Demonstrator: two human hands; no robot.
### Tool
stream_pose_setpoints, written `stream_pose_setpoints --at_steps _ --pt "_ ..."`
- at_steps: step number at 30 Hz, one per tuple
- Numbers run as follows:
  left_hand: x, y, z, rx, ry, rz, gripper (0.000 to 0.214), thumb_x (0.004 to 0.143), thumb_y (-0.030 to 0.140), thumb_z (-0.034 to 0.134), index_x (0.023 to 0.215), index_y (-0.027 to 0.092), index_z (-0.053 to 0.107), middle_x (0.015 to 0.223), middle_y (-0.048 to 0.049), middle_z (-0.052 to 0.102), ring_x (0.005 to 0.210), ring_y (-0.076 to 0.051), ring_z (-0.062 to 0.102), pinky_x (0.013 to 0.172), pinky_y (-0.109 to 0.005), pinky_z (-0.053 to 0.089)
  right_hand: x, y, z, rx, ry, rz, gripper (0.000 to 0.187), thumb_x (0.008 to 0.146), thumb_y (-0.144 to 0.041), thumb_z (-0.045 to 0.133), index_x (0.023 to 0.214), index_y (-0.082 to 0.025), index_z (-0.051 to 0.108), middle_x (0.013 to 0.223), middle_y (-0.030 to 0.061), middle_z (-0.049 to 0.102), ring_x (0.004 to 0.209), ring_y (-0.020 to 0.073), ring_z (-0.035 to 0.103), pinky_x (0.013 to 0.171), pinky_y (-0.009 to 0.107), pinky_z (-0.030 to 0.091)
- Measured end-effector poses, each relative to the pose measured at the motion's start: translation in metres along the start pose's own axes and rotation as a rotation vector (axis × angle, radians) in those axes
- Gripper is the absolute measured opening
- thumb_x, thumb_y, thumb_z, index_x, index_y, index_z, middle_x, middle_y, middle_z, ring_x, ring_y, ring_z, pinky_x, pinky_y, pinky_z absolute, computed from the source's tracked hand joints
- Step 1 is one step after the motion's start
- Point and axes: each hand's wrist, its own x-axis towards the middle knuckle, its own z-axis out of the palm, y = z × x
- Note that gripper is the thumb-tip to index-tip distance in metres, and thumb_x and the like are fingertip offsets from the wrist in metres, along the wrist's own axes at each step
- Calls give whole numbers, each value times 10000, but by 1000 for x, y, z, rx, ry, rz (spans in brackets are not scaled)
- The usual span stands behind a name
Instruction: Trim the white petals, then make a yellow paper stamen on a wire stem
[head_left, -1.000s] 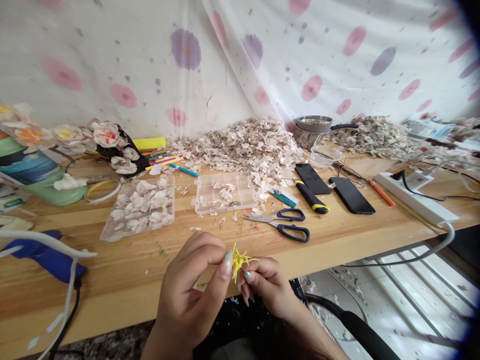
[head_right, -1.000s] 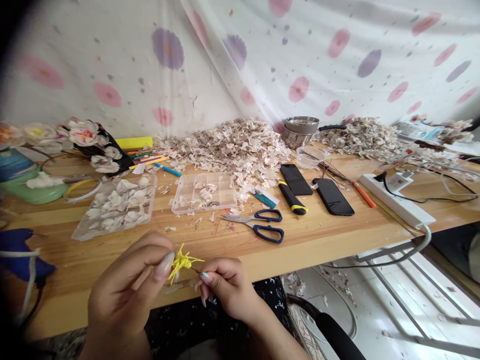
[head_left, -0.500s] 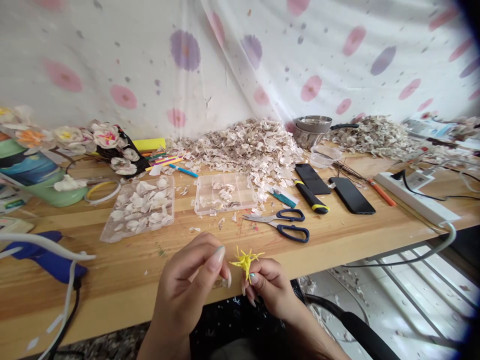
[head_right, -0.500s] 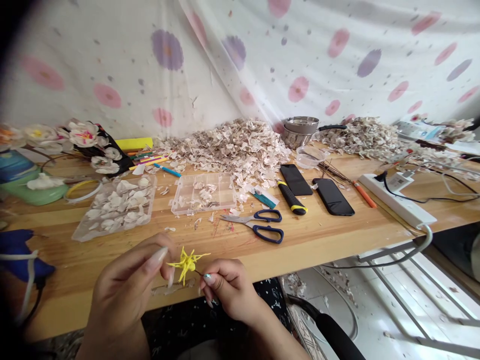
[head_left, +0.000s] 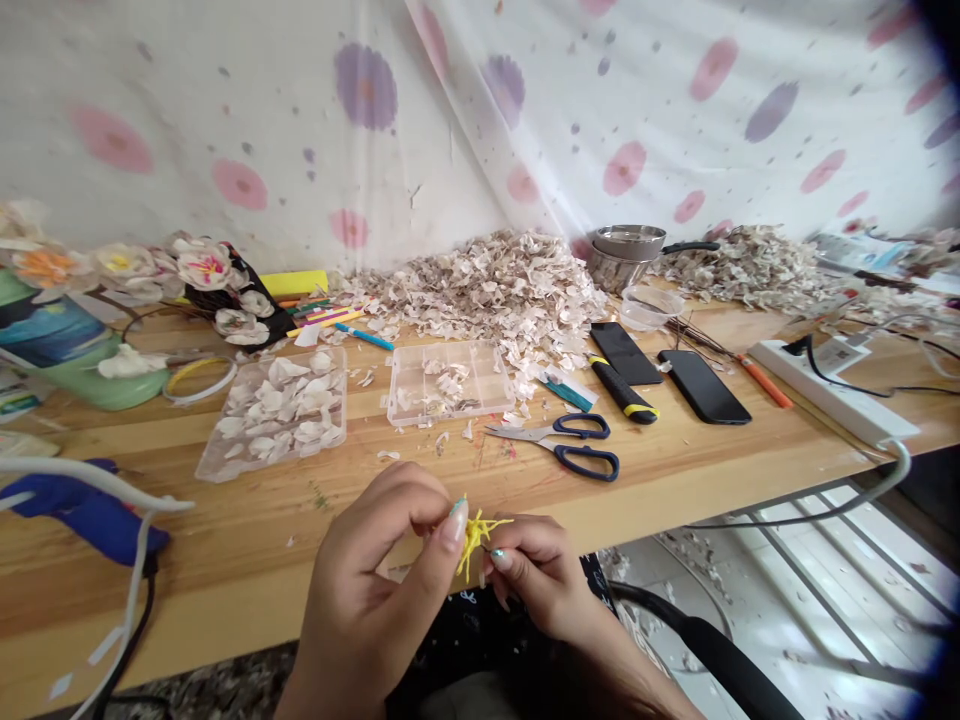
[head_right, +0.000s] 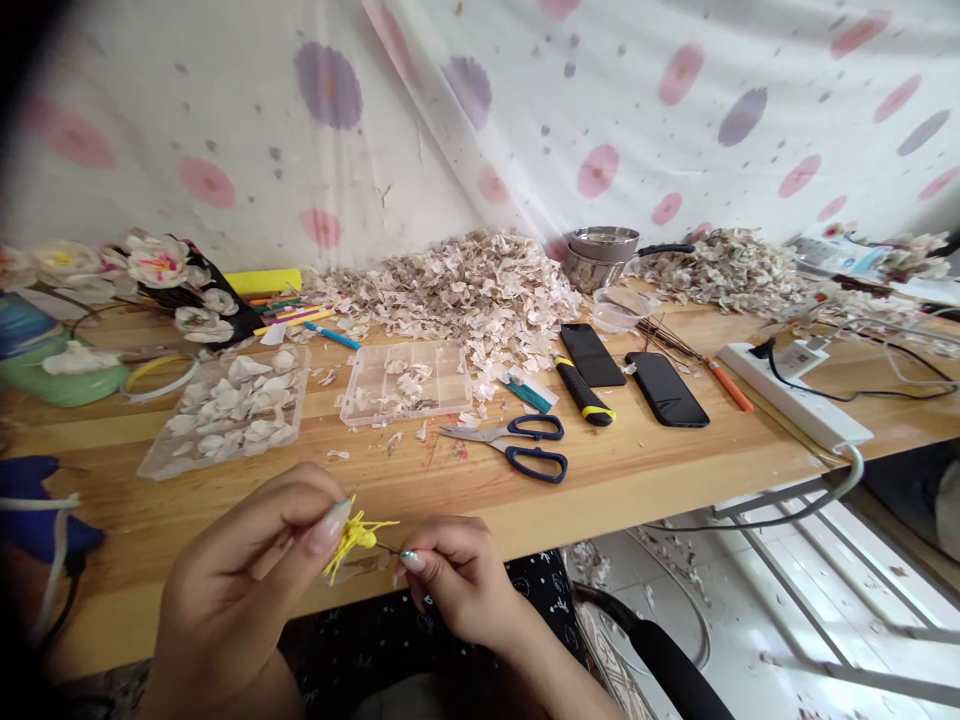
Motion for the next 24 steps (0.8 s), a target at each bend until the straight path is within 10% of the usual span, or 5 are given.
stream_pose_setpoints --at_steps 15,21,24 --pt "-2 -18 15 -350 -12 -176 316 925 300 557 625 200 572 603 9 495 569 -128 455 505 -240 388 0 0 0 94 34 94 433 896 -526 583 676 -157 641 450 -26 497 379 83 422 414 208 350" --pt "0 -18 14 -268 301 -98 169 895 389 597 960 247 660 869 -11 591 716 -149 499 614 -244 436 0 0 0 40 11 93 470 897 -556 561 668 -155 646 451 -16 502 384 88 429 411 212 357" --pt "2 -15 13 -180 174 -51 170 887 294 619 1053 295 650 1037 -10 593 920 -163 515 798 -246 433 0 0 -1 44 9 79 457 908 -535 561 668 -156 646 454 -20 501 379 86 428 409 208 355"
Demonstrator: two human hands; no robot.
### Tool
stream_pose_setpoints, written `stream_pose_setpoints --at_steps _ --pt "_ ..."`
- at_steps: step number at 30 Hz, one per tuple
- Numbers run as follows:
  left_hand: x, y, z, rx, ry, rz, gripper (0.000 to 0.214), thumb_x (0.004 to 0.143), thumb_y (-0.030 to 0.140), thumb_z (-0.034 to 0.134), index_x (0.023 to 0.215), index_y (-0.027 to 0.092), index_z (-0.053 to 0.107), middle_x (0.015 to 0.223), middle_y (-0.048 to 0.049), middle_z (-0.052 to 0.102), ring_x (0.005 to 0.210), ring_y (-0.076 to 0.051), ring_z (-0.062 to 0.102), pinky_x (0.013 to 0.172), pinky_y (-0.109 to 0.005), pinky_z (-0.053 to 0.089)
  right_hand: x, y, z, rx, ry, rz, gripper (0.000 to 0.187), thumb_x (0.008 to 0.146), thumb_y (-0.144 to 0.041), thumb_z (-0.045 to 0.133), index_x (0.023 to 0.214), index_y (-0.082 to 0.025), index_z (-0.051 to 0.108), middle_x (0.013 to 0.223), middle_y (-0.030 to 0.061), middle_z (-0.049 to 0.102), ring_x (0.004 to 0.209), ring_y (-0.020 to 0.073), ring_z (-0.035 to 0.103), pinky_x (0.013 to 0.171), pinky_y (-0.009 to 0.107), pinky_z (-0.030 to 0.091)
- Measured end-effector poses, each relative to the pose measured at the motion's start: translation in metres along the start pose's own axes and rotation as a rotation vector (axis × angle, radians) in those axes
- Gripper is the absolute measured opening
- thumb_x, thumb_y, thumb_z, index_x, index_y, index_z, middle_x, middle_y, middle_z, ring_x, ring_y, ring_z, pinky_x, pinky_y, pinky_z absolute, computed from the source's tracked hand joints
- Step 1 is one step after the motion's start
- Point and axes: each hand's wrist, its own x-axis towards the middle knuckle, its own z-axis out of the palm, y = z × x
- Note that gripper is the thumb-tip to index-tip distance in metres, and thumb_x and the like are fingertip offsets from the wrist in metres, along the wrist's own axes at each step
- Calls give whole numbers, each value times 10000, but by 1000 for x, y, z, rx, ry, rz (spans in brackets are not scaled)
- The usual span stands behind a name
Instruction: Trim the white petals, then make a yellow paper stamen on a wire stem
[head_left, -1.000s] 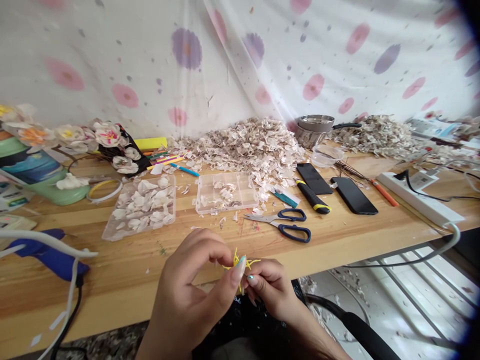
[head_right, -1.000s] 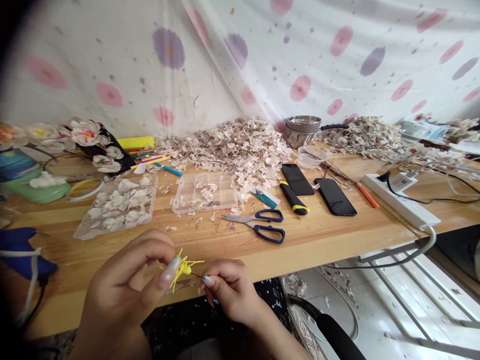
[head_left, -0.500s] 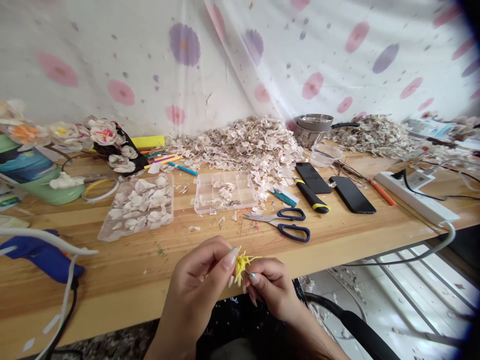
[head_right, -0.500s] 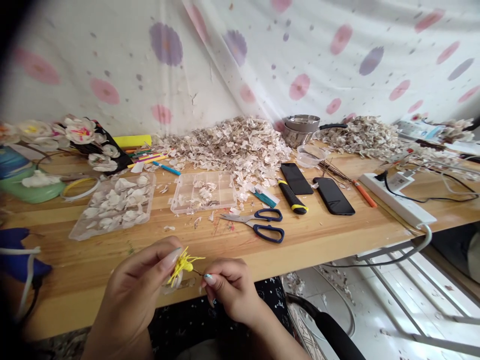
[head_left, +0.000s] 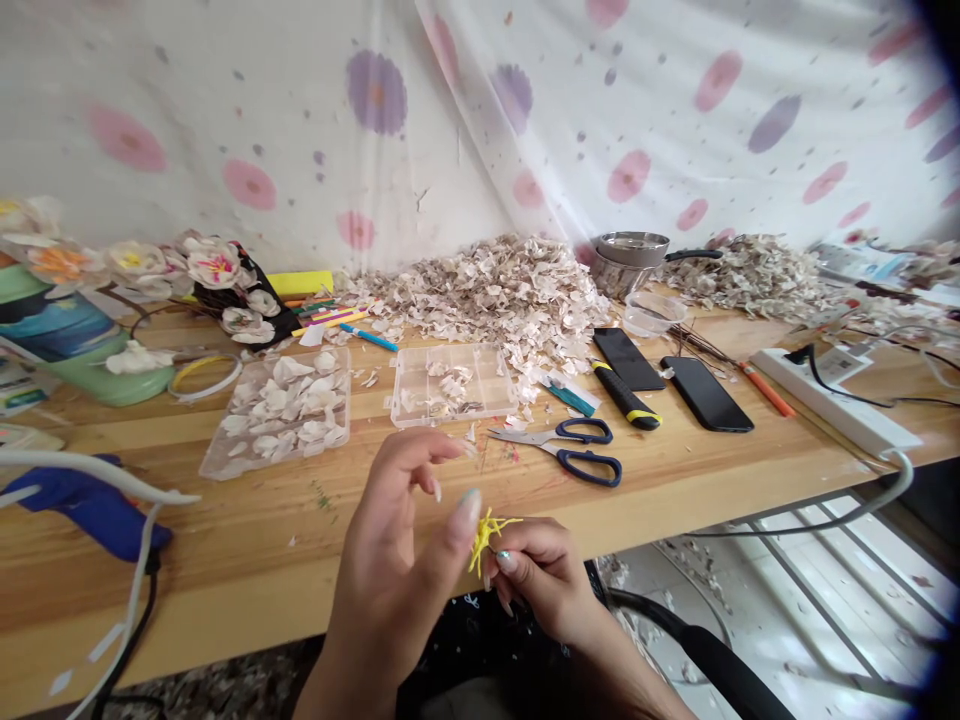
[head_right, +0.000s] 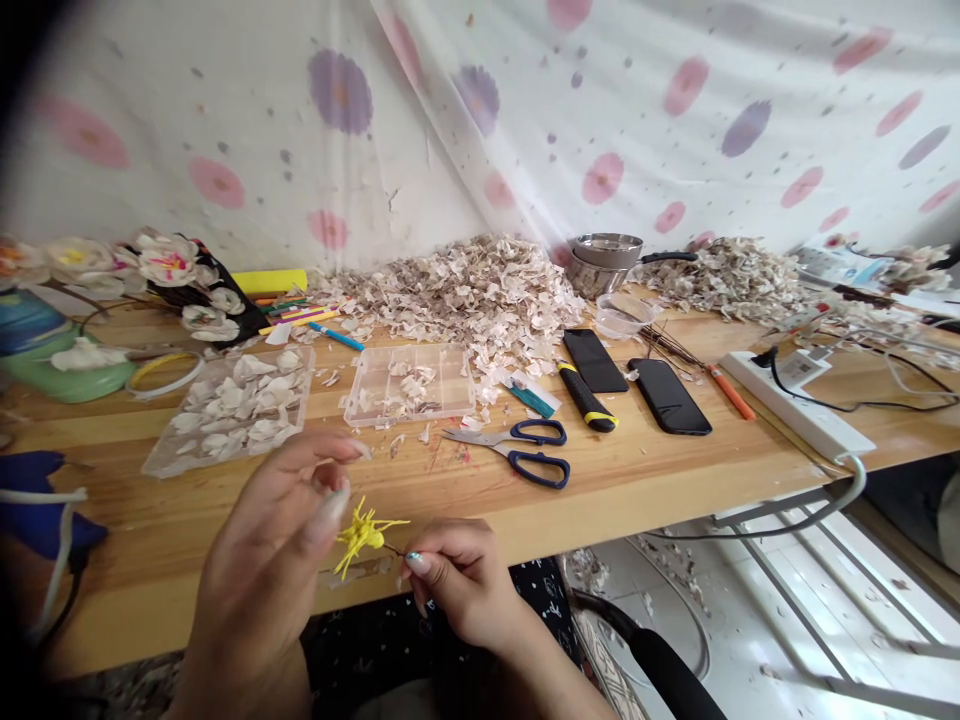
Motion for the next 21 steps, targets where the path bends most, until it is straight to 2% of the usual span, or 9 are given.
stream_pose_setpoints --at_steps 3,6,9,11,17,21 --pt "2 -1 2 -4 -165 61 194 899 188 585 1032 309 658 1072 -11 587 1066 -178 502 911 -271 396 0 0 0 -5 -4 -39 425 929 -487 555 675 -160 649 473 -18 519 398 91 448 442 217 380" --pt "2 -5 6 -170 -147 5 177 919 201 557 986 307 681 1031 -22 595 1037 -190 509 871 -288 400 1 -1 0 -63 -19 -72 419 952 -459 528 675 -168 648 496 -8 537 448 109 479 513 243 413" --pt "1 -7 9 -351 -174 -204 124 899 292 602 986 302 689 1039 -32 611 881 -181 508 770 -284 417 1 0 0 -119 9 -98 422 958 -461 515 665 -178 624 513 -11 526 485 118 474 548 256 413" --pt "0 -7 11 -435 -182 -313 143 877 348 629 997 298 690 1076 -35 613 856 -175 498 772 -281 421 1 1 0 -135 27 -99 419 962 -463 509 667 -182 604 523 -15 516 490 118 457 546 258 401" --pt "4 -13 12 -536 -237 -351 161 879 289 629 1017 304 710 1125 -13 624 1081 -159 512 855 -213 404 1 0 1 -214 42 -121 443 974 -462 484 642 -184 581 523 -12 514 523 124 466 574 263 386" --pt "7 -16 11 -611 -259 -385 186 874 358 635 1028 294 718 1076 -11 654 1063 -153 546 868 -215 423 2 0 2 -70 77 -62 408 946 -472 539 679 -173 611 519 -28 483 476 99 411 503 237 344"
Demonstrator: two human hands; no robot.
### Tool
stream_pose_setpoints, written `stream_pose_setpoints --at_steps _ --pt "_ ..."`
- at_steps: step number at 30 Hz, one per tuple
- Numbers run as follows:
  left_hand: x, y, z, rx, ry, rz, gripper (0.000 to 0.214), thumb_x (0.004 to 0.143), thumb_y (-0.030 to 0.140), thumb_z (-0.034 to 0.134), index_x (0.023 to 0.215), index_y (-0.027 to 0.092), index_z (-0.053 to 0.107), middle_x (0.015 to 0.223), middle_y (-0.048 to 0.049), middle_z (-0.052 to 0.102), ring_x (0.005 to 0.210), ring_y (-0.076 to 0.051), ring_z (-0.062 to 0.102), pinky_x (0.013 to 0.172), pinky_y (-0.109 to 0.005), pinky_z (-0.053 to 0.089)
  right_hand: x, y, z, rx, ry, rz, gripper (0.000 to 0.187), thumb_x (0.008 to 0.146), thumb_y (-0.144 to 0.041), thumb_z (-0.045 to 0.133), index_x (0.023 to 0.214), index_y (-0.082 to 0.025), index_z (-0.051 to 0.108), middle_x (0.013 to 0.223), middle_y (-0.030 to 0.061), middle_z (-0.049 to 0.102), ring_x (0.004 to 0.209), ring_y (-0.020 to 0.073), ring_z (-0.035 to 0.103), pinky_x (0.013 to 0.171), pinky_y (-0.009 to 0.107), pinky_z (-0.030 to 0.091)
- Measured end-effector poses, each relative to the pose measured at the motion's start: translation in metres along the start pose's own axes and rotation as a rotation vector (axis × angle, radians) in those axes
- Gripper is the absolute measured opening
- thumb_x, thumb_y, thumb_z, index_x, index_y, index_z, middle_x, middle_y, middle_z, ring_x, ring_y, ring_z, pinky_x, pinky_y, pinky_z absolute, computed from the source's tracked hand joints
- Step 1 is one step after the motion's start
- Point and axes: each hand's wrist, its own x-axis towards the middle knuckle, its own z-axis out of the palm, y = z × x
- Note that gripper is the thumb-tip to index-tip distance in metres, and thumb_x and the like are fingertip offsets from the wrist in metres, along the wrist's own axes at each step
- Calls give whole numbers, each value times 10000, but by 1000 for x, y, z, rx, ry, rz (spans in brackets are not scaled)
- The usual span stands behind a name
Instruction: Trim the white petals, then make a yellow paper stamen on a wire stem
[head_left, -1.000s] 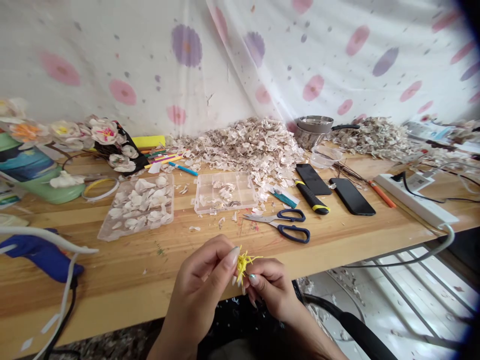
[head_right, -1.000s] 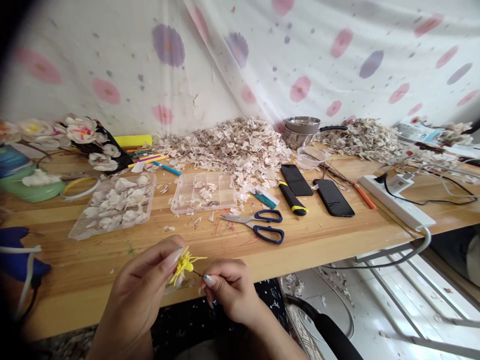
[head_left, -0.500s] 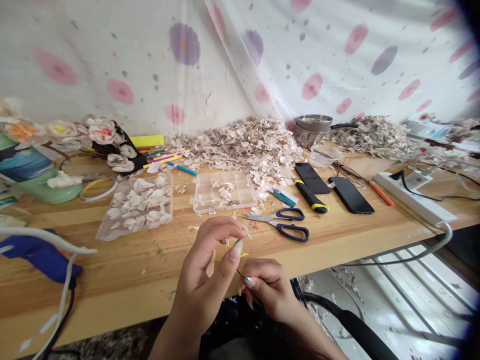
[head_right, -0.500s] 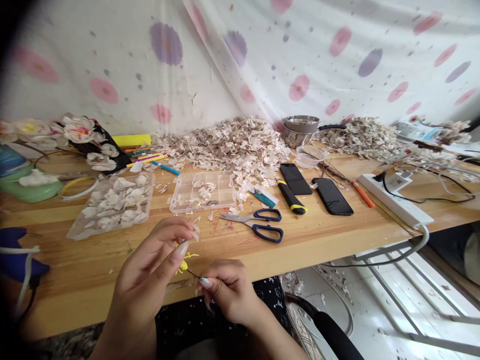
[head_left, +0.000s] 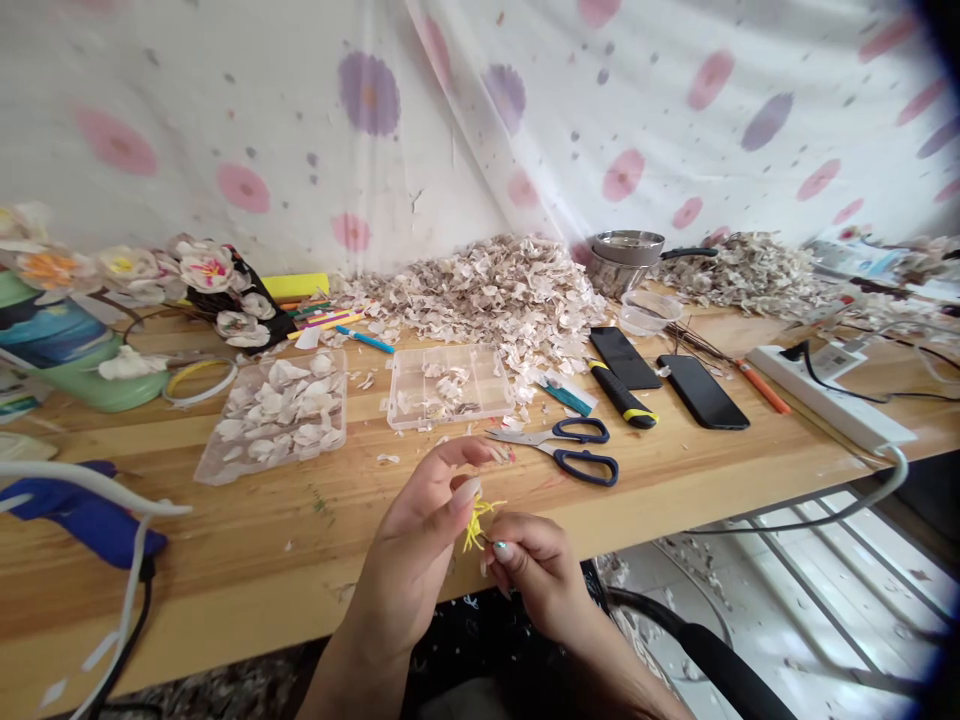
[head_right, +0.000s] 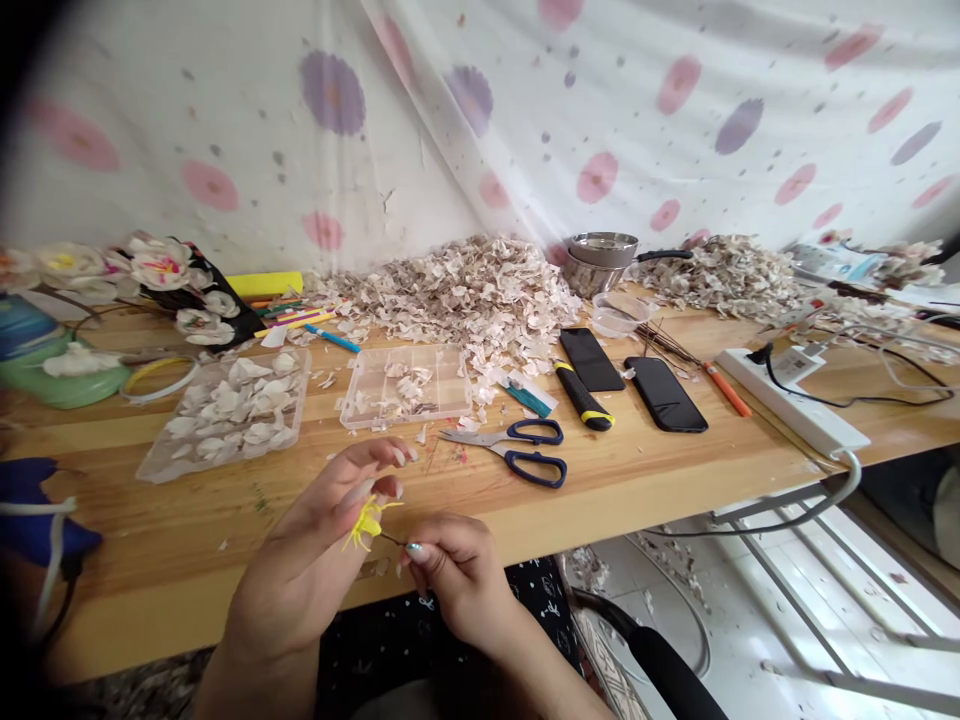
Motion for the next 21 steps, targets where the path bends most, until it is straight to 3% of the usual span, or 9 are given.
stream_pose_setpoints --at_steps 3,5,8,10,16,21 --pt "0 -1 -6 -56 60 7 320 905 482 536 1044 266 726 1044 -41 671 1036 -190 577 857 -274 456 1 0 0 192 3 99 420 900 -522 587 673 -169 596 496 -45 439 425 78 343 431 214 282" --pt "0 -3 -12 40 59 15 332 919 475 516 1016 255 745 1027 -58 698 1021 -210 602 865 -305 464 1 1 0 247 -6 126 430 877 -541 610 667 -167 588 481 -52 423 414 71 328 416 206 262" --pt "-1 -5 -18 305 -17 25 210 864 389 647 933 242 781 1023 -80 738 1047 -248 630 931 -351 462 1 1 -1 289 -38 151 416 873 -530 626 681 -164 583 483 -57 425 410 63 332 419 199 265" --pt "-3 -5 -18 383 7 25 168 826 361 700 890 238 794 1009 -84 752 1058 -263 642 952 -371 467 0 2 -1 330 -73 178 402 886 -516 618 700 -163 574 491 -59 439 401 57 335 417 194 271" --pt "-7 0 -10 350 30 47 216 819 418 712 891 242 814 933 -75 777 968 -244 682 893 -331 492 0 1 -2 357 -139 205 397 920 -508 576 734 -158 557 503 -57 462 391 52 373 417 184 286" --pt "-7 1 -7 408 78 116 152 830 351 711 917 276 811 909 -39 771 925 -204 672 867 -281 483 1 0 -1 330 -125 210 415 906 -539 579 732 -162 559 496 -59 461 388 55 362 412 187 285"
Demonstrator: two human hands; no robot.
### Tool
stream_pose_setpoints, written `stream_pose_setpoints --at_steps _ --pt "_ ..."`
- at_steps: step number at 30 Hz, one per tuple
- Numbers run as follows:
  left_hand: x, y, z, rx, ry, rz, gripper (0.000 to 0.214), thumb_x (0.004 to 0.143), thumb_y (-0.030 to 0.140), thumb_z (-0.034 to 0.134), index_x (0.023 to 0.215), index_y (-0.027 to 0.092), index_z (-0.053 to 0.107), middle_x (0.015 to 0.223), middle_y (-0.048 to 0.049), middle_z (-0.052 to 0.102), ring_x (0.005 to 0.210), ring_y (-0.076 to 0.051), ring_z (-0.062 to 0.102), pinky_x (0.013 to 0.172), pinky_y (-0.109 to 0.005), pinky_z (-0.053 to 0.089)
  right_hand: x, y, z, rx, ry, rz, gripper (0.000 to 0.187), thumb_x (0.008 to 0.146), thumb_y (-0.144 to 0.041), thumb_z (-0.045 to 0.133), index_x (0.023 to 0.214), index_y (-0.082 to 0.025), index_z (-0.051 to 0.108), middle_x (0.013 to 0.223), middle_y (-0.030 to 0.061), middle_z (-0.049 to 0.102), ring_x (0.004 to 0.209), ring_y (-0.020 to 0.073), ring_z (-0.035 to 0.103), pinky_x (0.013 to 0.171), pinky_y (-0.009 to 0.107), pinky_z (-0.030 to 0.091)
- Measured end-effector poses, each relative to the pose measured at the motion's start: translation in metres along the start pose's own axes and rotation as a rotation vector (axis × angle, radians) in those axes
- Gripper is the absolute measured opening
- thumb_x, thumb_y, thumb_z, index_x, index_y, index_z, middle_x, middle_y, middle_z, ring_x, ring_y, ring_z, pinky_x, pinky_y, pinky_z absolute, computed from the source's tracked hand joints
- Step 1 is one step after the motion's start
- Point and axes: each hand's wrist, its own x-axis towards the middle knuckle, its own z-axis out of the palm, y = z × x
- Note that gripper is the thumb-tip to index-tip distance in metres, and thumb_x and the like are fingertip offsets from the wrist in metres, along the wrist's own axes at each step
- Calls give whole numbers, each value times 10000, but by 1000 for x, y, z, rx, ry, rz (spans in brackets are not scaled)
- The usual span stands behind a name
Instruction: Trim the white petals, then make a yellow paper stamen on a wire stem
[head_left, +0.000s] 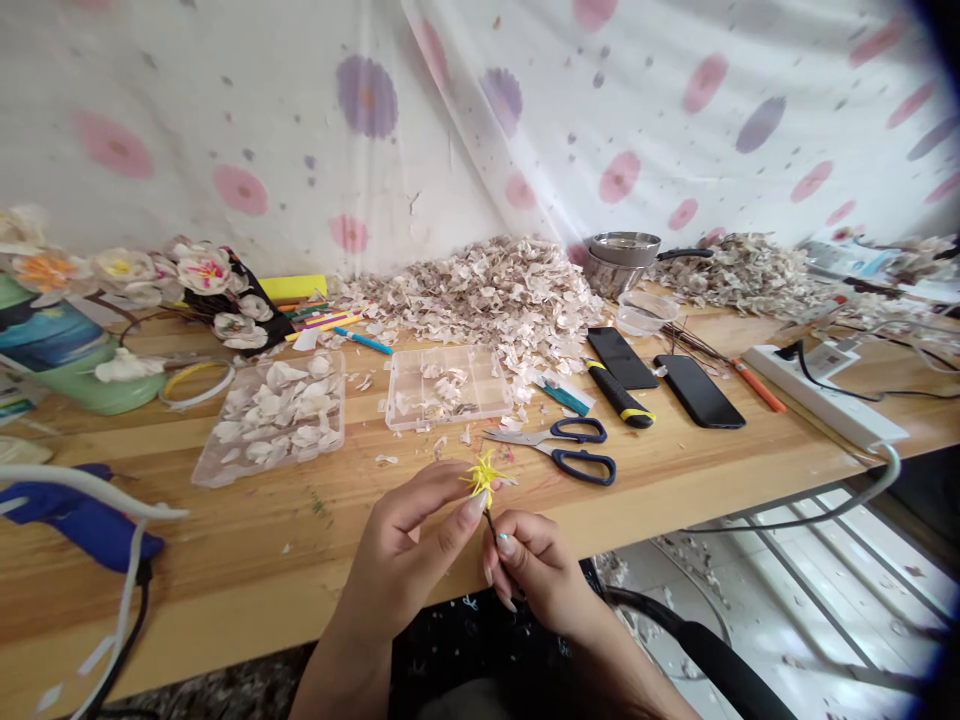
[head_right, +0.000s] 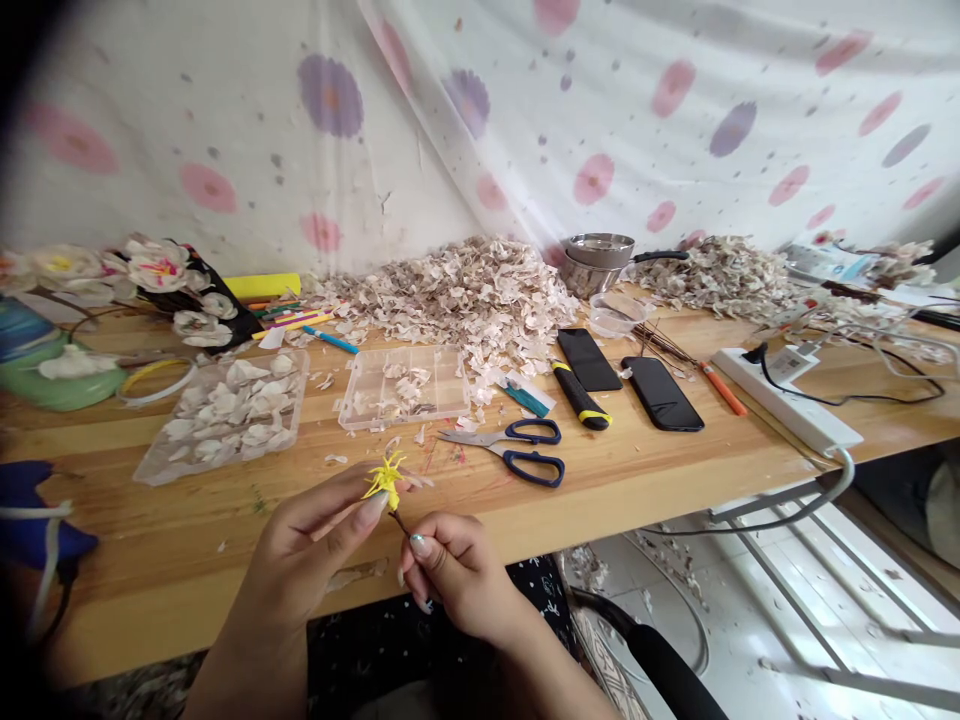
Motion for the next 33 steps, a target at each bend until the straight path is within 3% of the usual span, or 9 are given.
stream_pose_setpoints --at_steps 9,12,16,21,27,33 --pt "-3 3 4 74 158 -14 86 768 270 734 824 259 798 903 -17 771 924 -198 664 867 -269 481 0 -1 1 -18 10 -2 417 894 -537 599 724 -156 576 486 -57 462 389 54 372 410 185 279" --pt "-4 3 6 61 184 -67 133 761 350 750 809 235 794 892 -33 777 913 -214 673 858 -287 492 1 -2 1 -17 17 -1 423 886 -550 600 726 -159 577 483 -57 465 383 55 366 406 188 281" --pt "-3 -3 5 -35 194 -129 362 744 541 739 829 194 800 942 -80 781 957 -270 682 893 -349 490 1 -3 2 -25 37 21 445 865 -579 608 714 -163 566 480 -57 467 377 58 363 402 196 279" --pt "1 -16 -4 -112 113 -103 497 804 630 631 922 177 799 922 -101 778 921 -287 677 879 -393 466 1 -3 2 4 18 36 433 881 -559 602 721 -160 561 484 -51 485 378 58 384 406 194 270" --pt "5 -18 -3 -198 34 -89 364 861 522 632 966 217 798 956 -73 779 955 -255 657 860 -350 438 3 -2 0 85 -8 1 347 944 -490 552 840 -160 574 482 -70 480 377 55 353 417 191 258" --pt "9 -16 0 -333 -16 -92 302 899 462 602 981 249 799 983 -47 783 978 -229 661 845 -312 445 8 -1 2 212 69 -60 310 848 -443 710 916 -196 533 485 -108 461 362 45 324 391 167 243"
